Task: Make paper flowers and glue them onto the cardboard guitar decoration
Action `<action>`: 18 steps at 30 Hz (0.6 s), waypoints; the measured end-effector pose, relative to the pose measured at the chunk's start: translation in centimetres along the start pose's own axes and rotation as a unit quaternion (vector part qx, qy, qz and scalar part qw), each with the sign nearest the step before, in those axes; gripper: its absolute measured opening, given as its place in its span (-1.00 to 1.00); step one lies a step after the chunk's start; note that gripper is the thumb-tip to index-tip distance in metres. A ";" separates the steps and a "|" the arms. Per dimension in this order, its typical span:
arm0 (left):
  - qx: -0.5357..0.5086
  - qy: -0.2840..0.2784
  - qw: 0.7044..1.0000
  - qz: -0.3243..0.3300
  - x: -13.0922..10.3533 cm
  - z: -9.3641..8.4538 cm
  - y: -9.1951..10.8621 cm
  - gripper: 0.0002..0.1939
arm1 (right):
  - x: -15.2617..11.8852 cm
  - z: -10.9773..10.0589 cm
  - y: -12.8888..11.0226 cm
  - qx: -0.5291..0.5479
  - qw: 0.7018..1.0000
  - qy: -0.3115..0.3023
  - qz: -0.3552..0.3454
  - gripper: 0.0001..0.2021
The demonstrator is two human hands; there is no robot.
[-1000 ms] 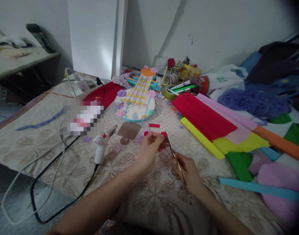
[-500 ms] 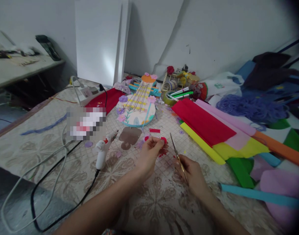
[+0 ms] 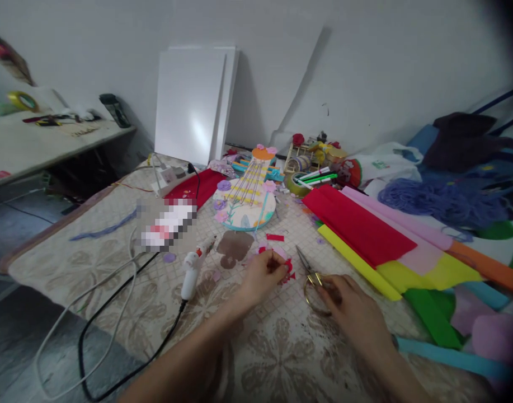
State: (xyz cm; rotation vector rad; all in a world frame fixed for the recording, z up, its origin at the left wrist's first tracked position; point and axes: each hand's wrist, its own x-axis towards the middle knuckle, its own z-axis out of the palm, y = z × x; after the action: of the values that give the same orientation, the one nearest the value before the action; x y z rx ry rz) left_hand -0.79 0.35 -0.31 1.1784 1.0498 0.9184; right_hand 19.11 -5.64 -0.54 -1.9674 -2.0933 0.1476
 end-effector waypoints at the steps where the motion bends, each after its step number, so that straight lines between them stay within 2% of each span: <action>1: 0.040 -0.003 0.999 0.015 -0.2 -0.1 -0.1 -0.94 | -0.1 0.0 0.1 -0.007 1.000 0.000 -0.007 -0.76; 5: 0.152 0.001 0.986 0.075 -1.0 -0.4 0.0 -0.93 | -0.2 -0.3 -0.1 -0.028 1.000 -0.006 -0.014 -0.77; 8: 0.162 0.001 0.984 0.078 -1.3 -0.5 0.4 -0.93 | 0.2 -0.6 -0.4 -0.001 0.999 0.028 -0.040 -0.77; 12: 0.067 0.000 0.997 0.037 -1.5 -0.8 0.8 -0.95 | 0.9 -1.2 -1.3 0.088 0.989 0.083 -0.084 -0.80; 14: -0.005 -0.010 1.000 0.003 -1.5 -1.0 1.0 -0.91 | 1.2 -1.5 -2.1 0.157 0.980 0.089 -0.085 -0.82; 16: -0.062 -0.011 0.998 -0.016 -1.7 -1.1 1.1 -0.86 | 1.6 -1.8 -3.1 0.240 0.966 0.063 -0.070 -0.81; 18: -0.088 0.000 0.996 -0.019 -1.9 -1.1 1.3 -0.84 | 1.9 -1.8 -4.2 0.323 0.946 0.008 -0.037 -0.80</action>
State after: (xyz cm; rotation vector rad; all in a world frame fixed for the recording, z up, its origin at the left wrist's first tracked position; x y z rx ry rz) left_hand -2.38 -0.91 1.22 1.0090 0.9678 0.9594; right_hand 15.45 -4.26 2.52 -1.4818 -1.7857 0.7012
